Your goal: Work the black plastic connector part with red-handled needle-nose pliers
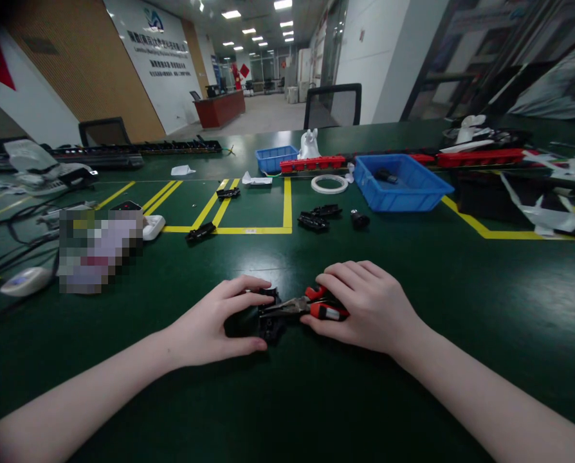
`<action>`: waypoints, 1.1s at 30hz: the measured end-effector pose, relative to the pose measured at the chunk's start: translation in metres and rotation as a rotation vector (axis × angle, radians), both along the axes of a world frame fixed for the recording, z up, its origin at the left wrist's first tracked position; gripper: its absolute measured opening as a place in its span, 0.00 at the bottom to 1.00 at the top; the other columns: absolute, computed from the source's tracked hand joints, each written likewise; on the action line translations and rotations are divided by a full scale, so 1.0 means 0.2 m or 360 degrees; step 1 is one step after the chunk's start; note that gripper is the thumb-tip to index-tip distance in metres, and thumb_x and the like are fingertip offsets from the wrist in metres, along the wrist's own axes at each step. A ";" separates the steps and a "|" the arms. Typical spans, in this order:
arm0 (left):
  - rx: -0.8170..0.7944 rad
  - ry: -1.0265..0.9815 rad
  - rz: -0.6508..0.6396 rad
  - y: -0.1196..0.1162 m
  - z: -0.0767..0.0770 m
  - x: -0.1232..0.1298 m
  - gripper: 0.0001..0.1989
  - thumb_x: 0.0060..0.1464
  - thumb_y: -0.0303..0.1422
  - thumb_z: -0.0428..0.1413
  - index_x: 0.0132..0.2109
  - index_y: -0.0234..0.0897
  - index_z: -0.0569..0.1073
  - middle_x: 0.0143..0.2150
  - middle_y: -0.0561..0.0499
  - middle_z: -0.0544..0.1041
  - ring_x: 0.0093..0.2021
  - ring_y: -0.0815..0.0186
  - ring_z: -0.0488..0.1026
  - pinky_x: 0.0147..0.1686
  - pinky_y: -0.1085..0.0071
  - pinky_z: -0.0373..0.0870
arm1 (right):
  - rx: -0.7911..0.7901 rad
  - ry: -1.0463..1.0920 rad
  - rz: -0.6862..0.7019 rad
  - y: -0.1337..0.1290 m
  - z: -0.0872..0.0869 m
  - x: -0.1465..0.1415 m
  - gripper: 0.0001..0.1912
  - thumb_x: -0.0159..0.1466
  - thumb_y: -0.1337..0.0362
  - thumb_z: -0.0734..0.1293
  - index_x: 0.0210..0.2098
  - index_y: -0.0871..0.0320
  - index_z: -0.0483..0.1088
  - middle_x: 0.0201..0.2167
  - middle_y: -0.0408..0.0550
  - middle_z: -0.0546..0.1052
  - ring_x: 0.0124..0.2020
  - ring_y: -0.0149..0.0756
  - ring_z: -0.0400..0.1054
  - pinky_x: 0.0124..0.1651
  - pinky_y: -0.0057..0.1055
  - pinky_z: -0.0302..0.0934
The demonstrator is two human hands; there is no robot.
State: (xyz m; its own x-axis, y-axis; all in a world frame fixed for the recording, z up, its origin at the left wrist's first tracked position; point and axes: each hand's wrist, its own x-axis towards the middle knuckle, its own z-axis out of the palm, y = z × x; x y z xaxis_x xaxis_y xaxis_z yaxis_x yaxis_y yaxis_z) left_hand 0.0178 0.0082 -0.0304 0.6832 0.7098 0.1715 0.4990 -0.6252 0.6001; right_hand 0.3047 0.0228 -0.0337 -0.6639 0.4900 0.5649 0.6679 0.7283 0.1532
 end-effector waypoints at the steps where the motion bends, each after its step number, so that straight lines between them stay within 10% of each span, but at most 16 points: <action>1: 0.0011 0.0003 -0.0004 0.00 0.00 0.00 0.26 0.53 0.40 0.64 0.58 0.40 0.71 0.63 0.43 0.68 0.62 0.51 0.66 0.60 0.51 0.65 | 0.0010 0.0012 -0.0003 0.00 0.00 0.00 0.21 0.60 0.48 0.69 0.41 0.60 0.74 0.37 0.53 0.79 0.36 0.41 0.74 0.37 0.36 0.67; 11: -0.0020 0.0020 -0.0020 0.01 -0.02 -0.01 0.23 0.57 0.41 0.62 0.58 0.42 0.71 0.64 0.45 0.66 0.63 0.52 0.65 0.60 0.52 0.65 | 0.0121 0.0029 -0.0016 0.00 0.01 0.03 0.20 0.60 0.50 0.70 0.42 0.61 0.73 0.37 0.55 0.80 0.39 0.45 0.75 0.46 0.44 0.70; 33: -0.0033 0.0047 -0.0138 0.16 0.02 0.06 0.21 0.51 0.42 0.67 0.50 0.42 0.74 0.57 0.47 0.70 0.57 0.53 0.68 0.58 0.53 0.62 | -0.0093 0.0036 -0.0057 0.02 0.01 0.04 0.19 0.61 0.50 0.69 0.40 0.61 0.71 0.34 0.53 0.78 0.32 0.38 0.72 0.32 0.35 0.68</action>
